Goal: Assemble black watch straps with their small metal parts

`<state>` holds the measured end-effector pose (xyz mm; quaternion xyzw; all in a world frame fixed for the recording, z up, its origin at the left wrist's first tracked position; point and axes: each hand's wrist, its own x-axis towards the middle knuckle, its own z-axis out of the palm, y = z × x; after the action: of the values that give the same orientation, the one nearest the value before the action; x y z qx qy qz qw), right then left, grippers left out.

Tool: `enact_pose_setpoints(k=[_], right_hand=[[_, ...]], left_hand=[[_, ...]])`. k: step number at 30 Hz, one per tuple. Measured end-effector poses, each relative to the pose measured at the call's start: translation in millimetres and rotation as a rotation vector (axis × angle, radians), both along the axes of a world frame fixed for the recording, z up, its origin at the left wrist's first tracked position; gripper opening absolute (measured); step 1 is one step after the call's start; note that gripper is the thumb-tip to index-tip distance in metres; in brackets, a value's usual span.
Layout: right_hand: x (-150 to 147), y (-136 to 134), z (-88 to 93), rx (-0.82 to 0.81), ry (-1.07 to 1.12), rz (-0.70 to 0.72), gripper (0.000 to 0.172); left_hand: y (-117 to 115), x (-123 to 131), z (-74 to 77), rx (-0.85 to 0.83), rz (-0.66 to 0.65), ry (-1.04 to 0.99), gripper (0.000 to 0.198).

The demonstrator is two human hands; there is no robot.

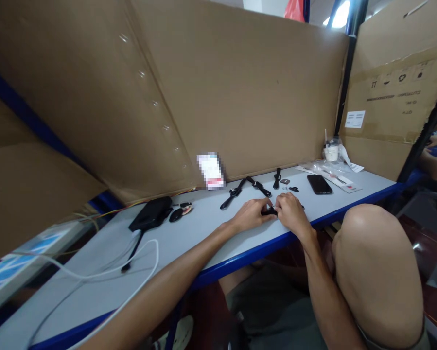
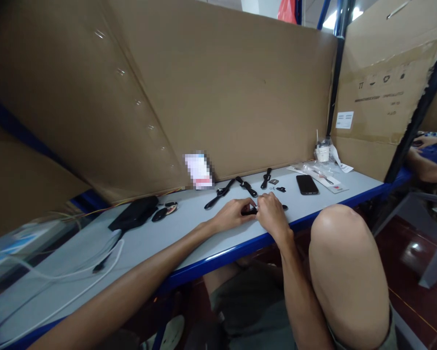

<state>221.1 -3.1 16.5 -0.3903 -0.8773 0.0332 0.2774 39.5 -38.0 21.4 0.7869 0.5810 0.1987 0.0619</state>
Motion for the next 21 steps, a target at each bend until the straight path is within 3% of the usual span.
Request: enact_pose_setpoints(k=[13, 21], right_hand=[[-3.3, 4.3, 21.8, -0.107, -0.107, -0.032, 0.019], [0.7, 17.8, -4.2, -0.087, 0.114, 0.025, 0.009]], left_hand=[[7.0, -9.3, -2.6, -0.075, -0.081, -0.156, 0.025], [7.5, -9.3, -7.2, 0.020, -0.027, -0.242, 0.026]])
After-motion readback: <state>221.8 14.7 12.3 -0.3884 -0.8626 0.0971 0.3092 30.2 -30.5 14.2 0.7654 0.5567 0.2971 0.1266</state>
